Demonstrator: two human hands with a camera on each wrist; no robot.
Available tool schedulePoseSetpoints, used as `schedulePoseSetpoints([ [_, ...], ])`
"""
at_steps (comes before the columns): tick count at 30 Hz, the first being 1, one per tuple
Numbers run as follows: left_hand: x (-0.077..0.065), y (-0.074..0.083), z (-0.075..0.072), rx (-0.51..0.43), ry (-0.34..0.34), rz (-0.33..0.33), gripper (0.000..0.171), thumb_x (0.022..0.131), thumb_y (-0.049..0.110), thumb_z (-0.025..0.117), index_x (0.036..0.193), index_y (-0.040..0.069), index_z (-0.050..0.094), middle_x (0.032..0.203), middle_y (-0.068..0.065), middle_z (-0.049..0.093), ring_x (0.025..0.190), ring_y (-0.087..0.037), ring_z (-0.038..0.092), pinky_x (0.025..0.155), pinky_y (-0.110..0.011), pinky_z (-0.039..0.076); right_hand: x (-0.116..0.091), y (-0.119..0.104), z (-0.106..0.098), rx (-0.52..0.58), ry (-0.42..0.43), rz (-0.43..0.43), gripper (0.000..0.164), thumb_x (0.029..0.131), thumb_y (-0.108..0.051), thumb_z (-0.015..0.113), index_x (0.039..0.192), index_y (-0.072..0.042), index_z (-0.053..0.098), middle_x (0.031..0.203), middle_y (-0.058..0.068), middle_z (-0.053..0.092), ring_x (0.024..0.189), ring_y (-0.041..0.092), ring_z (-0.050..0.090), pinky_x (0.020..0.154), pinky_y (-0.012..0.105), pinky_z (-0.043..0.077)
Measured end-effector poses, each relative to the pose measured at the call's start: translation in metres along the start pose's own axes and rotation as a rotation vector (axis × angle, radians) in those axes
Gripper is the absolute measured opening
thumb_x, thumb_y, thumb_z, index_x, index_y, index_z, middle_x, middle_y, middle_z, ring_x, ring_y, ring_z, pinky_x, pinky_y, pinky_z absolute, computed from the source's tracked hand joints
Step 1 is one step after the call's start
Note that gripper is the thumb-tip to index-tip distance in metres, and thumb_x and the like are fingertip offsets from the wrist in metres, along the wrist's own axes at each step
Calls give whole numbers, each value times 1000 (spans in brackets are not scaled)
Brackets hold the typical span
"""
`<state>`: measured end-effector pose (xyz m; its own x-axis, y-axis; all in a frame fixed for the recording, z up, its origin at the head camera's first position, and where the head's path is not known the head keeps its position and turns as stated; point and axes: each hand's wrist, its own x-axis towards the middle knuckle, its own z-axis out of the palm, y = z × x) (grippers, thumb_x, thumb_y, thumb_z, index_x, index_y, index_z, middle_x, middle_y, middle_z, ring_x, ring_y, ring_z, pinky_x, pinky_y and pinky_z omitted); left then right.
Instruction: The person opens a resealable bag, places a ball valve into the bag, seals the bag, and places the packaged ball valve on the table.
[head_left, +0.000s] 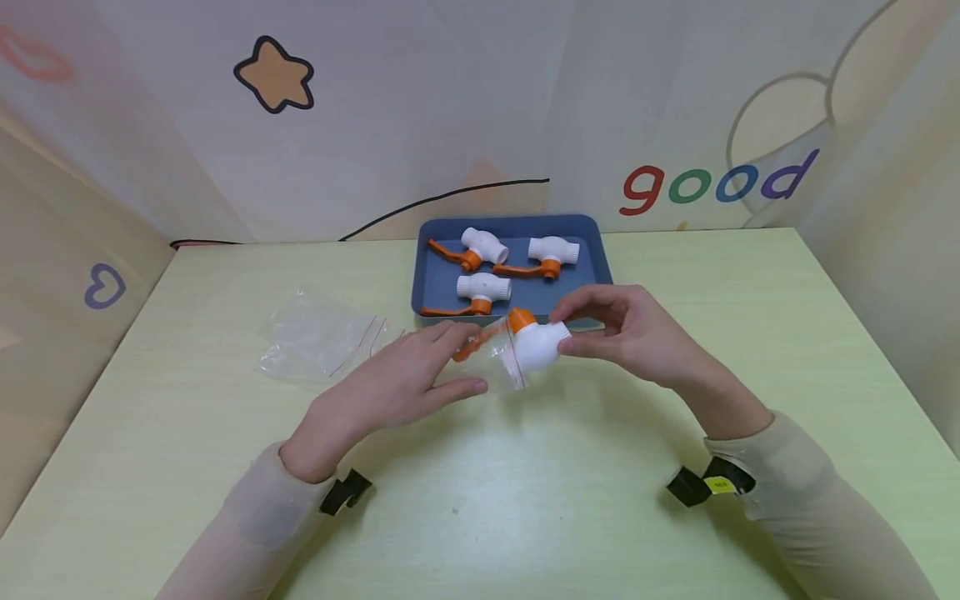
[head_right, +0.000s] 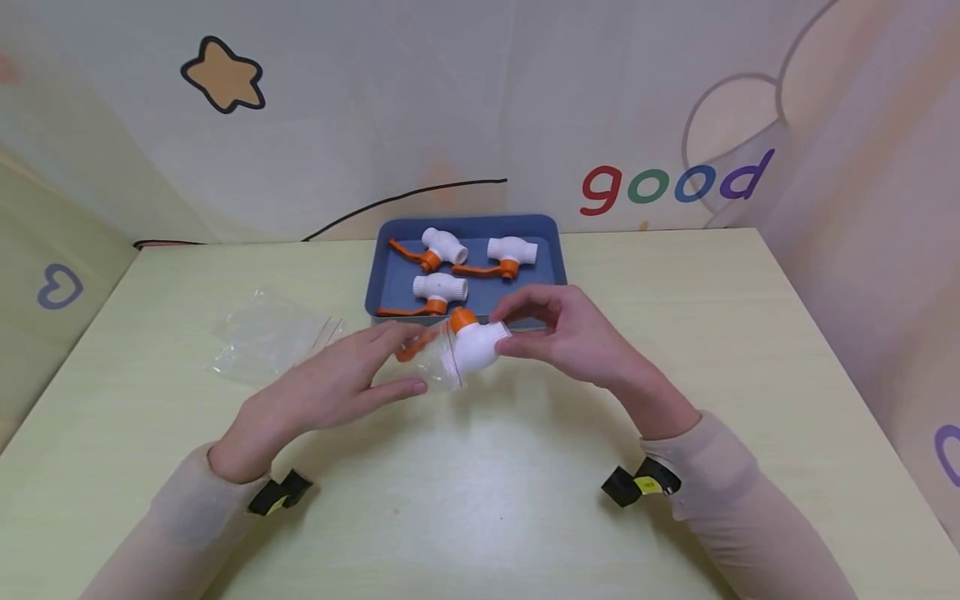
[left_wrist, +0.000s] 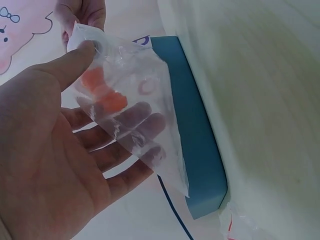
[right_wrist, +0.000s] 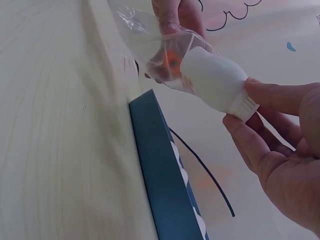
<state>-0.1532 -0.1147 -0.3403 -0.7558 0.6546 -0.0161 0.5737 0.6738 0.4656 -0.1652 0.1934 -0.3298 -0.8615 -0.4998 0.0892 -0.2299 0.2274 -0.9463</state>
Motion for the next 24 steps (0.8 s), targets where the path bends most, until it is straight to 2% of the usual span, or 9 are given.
schedulePoseSetpoints([
  [5, 0, 1, -1, -31, 25, 11, 65, 99, 46, 67, 151, 13, 45, 138, -7, 57, 116, -22, 60, 98, -43, 51, 0, 0, 4, 14, 6, -4, 29, 87, 4, 79, 114, 1, 69, 122, 14, 64, 112, 33, 61, 89, 35, 57],
  [17, 1, 6, 3, -44, 99, 23, 69, 95, 46, 73, 147, 8, 47, 137, -9, 57, 116, -24, 61, 99, -44, 51, 2, -3, 15, 34, -19, 9, 27, 85, 3, 82, 108, -1, 70, 119, 17, 63, 107, 34, 61, 84, 38, 59],
  [24, 0, 8, 3, -28, 120, 43, 72, 96, 46, 73, 149, 6, 45, 138, -10, 56, 119, -26, 60, 100, -45, 50, 5, -5, 23, 33, -29, -7, 26, 85, 2, 82, 107, -2, 70, 116, 13, 65, 108, 33, 62, 83, 38, 60],
])
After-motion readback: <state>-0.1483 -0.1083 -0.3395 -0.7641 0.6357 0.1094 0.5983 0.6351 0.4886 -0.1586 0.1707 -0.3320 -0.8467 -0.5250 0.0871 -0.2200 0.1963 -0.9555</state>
